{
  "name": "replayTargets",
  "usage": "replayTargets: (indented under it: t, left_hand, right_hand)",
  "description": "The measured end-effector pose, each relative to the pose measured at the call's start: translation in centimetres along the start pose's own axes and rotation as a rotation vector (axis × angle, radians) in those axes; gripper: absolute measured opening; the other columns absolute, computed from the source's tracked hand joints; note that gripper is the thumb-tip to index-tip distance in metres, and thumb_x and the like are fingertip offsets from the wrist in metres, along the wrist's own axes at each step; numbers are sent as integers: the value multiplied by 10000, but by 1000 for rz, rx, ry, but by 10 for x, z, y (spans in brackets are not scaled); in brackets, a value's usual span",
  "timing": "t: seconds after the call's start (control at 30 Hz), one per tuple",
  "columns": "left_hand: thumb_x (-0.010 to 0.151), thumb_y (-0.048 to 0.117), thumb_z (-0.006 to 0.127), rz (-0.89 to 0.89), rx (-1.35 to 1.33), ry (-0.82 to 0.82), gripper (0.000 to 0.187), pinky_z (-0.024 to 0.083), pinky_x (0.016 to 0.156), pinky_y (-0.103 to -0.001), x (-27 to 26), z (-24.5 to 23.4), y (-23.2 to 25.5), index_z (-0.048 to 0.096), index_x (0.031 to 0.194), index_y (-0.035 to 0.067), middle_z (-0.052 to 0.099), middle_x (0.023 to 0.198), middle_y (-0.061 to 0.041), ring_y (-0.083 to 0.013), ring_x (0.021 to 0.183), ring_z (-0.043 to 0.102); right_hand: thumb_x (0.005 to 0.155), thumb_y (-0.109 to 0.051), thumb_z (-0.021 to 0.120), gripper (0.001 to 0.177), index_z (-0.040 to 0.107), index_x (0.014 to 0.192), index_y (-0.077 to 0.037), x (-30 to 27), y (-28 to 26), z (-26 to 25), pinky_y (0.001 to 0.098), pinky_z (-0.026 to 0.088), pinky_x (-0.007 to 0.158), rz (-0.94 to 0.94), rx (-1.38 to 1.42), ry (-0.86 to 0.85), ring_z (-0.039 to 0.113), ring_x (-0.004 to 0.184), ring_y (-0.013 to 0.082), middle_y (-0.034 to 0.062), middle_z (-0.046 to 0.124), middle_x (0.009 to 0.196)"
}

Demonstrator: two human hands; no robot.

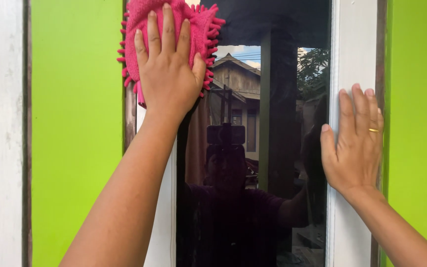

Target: Cleaning a glass window pane using a pink microfiber cloth.

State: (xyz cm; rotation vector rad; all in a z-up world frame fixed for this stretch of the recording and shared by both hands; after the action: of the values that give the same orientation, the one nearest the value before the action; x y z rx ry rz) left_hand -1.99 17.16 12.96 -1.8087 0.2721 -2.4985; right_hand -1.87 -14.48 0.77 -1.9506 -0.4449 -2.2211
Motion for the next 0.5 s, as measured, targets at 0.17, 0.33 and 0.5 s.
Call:
replayTargets:
  t: [0.17, 0.33, 0.5]
  left_hand:
    - [1051, 387, 543, -1, -12, -14, 612, 129, 1264, -590, 5, 0, 0, 540, 1566, 57, 280, 1689, -195, -412, 1558, 214]
    - [1085, 403, 544, 18, 1, -1, 610, 104, 1256, -643, 1, -6, 3, 530, 1586, 56, 286, 1697, -190, -428, 1569, 198]
    - [1039, 438, 543, -10, -15, -53, 638, 67, 1201, -737, -15, -19, 5, 521, 1575, 94, 276, 1685, -180, -442, 1552, 181]
  right_hand:
    - [1037, -244, 435, 694, 228, 1653, -1, 5, 7, 14, 495, 95, 1300, 46, 23, -82, 148, 1607, 355, 197, 197, 1728]
    - [1054, -254, 384, 681, 188, 1662, -20, 5, 3, 11, 484, 78, 1307, 54, 18, -107, 131, 1615, 330, 182, 170, 1739]
    - [1042, -239, 389, 686, 200, 1664, -21, 2, 1, 9, 485, 80, 1303, 75, 21, -114, 142, 1611, 334, 187, 180, 1736]
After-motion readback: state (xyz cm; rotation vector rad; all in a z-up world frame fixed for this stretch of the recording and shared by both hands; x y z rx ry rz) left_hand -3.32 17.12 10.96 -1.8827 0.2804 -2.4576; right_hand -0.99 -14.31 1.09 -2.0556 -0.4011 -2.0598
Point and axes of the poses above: each hand's wrist, its own x-axis towards the middle knuckle, its own z-axis out of the palm, y = z × x, the point moved 6 cm from there along x, towards the middle knuckle
